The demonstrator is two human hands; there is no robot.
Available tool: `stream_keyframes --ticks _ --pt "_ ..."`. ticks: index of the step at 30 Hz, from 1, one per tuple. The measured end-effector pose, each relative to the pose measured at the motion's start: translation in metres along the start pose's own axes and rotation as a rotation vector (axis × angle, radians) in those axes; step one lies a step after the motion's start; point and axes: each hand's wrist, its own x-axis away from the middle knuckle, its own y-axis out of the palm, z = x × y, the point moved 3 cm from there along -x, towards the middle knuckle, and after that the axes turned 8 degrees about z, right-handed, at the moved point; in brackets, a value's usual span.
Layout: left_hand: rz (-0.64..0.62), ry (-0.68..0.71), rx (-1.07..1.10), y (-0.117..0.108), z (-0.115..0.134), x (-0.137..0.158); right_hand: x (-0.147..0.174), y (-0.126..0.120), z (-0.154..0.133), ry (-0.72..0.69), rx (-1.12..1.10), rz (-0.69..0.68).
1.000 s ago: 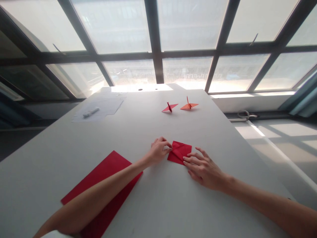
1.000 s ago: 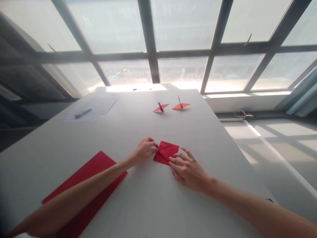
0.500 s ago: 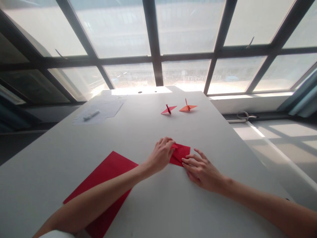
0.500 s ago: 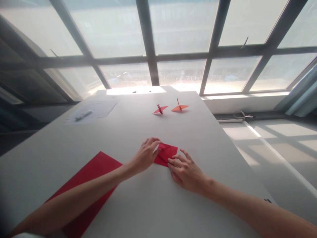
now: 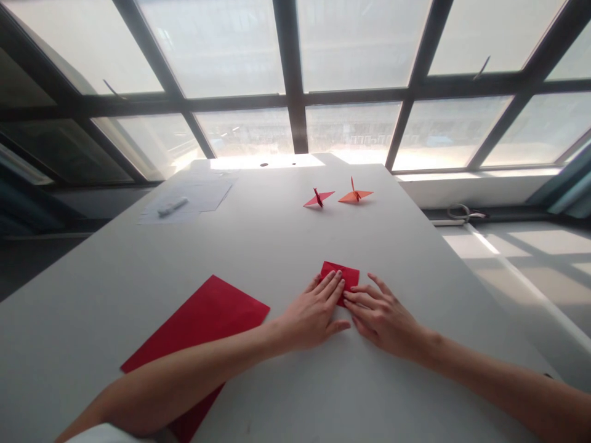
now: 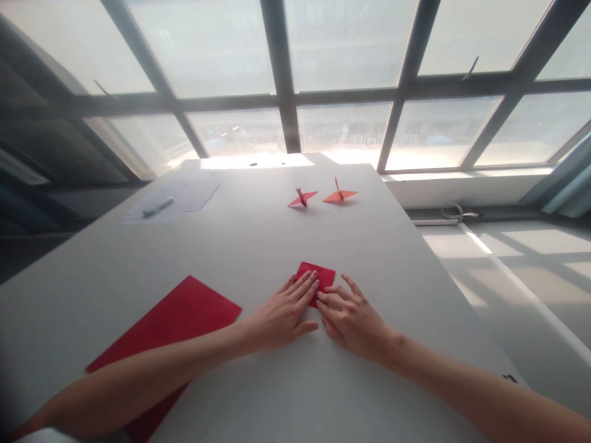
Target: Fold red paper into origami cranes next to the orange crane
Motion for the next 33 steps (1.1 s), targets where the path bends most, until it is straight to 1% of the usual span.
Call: stream_keyframes --ticks 3,7,14,16,19,20,21,23,26,29,31,33 --pt "-0.017 -0.016 0.015 0.0 -0.001 0.0 0.0 0.0 0.0 -0.004 0.003 -0.022" --pt "-0.002 0.005 0.011 0.002 -0.007 0.003 0.001 0.0 0.001 0.001 0.004 -0.033" --pt "-0.011 -0.018 -0.083 -0.003 -0.032 0.011 0.003 0.0 0.003 0.005 0.013 -0.029" --pt "-0.012 -0.055 -0.108 -0.005 -0.036 0.01 0.002 0.0 0.002 0.008 0.006 -0.033" --pt "0.051 -0.125 -0.142 -0.01 -0.03 0.005 0.0 -0.001 0.002 0.013 -0.008 -0.039" --pt "0.072 -0.115 -0.143 -0.01 -0.025 0.003 -0.001 -0.001 0.001 0.014 -0.015 -0.037" --pt "0.067 -0.07 -0.128 -0.009 -0.018 0.001 -0.001 -0.001 0.001 0.016 -0.021 -0.032" --pt "0.016 0.009 -0.074 -0.004 -0.007 -0.002 -0.001 -0.001 0.001 0.017 -0.034 -0.022" --pt "-0.002 0.033 -0.032 0.002 -0.003 -0.004 0.0 -0.003 0.003 0.032 -0.074 -0.003" --pt "-0.004 0.046 -0.006 0.004 -0.009 -0.004 0.001 -0.006 0.01 0.096 -0.195 0.011" --pt "-0.017 0.067 0.016 0.001 -0.013 -0.004 -0.003 -0.009 0.018 0.198 -0.278 0.073" --pt "-0.042 0.091 0.04 -0.002 -0.015 -0.005 -0.009 -0.011 0.027 0.283 -0.292 0.141"
